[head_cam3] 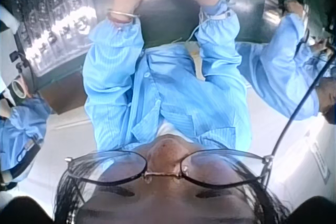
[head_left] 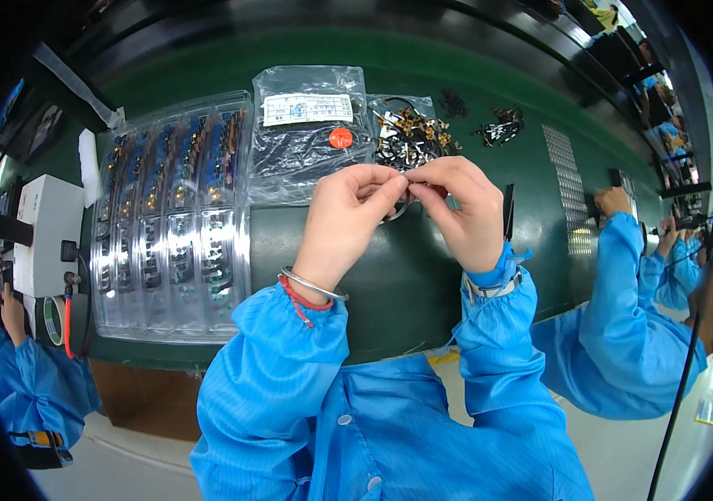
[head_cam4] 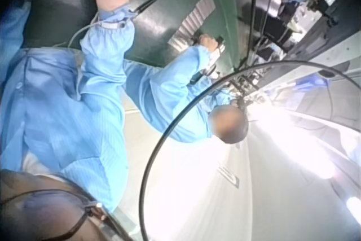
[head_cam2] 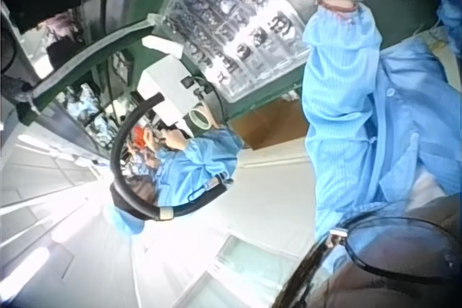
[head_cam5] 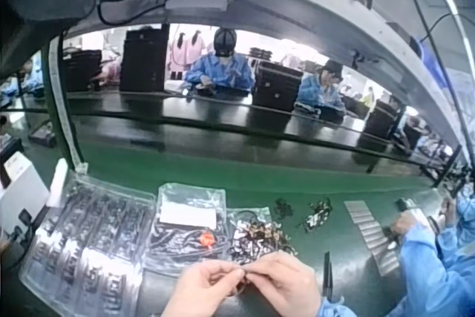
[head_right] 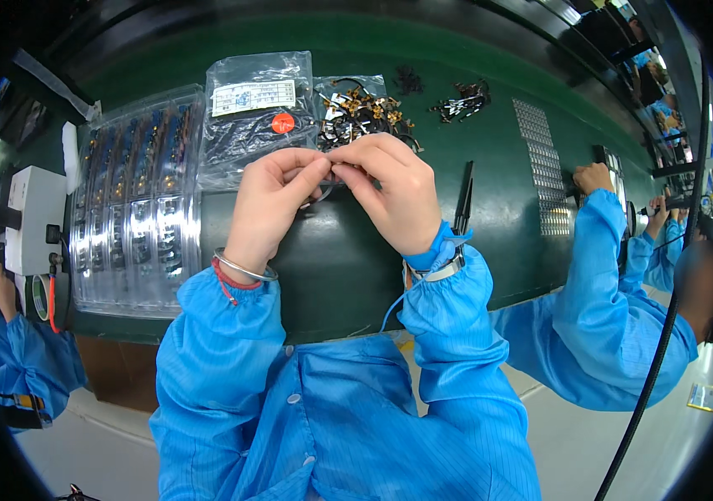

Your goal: The recorder is assembling or repairing tablet devices, connecting internal cables and components at a workbench.

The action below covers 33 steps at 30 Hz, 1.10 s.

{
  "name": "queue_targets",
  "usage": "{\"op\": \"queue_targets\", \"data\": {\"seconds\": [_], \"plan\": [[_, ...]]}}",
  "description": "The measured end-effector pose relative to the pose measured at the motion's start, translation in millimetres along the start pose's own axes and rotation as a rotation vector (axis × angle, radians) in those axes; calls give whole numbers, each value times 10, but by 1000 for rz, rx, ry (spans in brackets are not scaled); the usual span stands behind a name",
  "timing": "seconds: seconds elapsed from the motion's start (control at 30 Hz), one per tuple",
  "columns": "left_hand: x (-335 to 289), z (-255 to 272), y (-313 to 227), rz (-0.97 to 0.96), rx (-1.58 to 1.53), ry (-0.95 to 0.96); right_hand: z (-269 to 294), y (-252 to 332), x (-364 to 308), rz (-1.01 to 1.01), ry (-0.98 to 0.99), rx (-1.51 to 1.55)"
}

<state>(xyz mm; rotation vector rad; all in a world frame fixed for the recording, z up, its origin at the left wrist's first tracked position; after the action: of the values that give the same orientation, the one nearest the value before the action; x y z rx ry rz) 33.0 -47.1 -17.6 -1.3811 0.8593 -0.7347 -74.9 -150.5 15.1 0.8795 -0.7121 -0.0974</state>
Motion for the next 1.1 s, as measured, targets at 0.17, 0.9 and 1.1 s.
{"op": "queue_targets", "data": {"seconds": [0.17, 0.9, 1.1], "plan": [[-12, 12, -8, 11, -116, 26, 0, -44, -13, -8, -36, -24], [-3, 47, 29, 152, -245, 27, -37, 37, 33, 206, 10, -296], [-12, 59, 13, 136, -200, 29, -40, 22, 30, 185, -4, -260]]}}
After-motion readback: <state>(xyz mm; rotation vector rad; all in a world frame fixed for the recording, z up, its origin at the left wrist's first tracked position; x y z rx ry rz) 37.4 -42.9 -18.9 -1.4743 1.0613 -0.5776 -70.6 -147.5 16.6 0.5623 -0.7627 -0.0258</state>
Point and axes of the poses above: each hand's wrist, its own x-axis towards the middle knuckle, its own z-axis out of the back of the hand, y = z × x, the point moved 1 cm from there along x, towards the middle knuckle, and after that the axes turned 14 degrees about x, right-handed, at the moved point
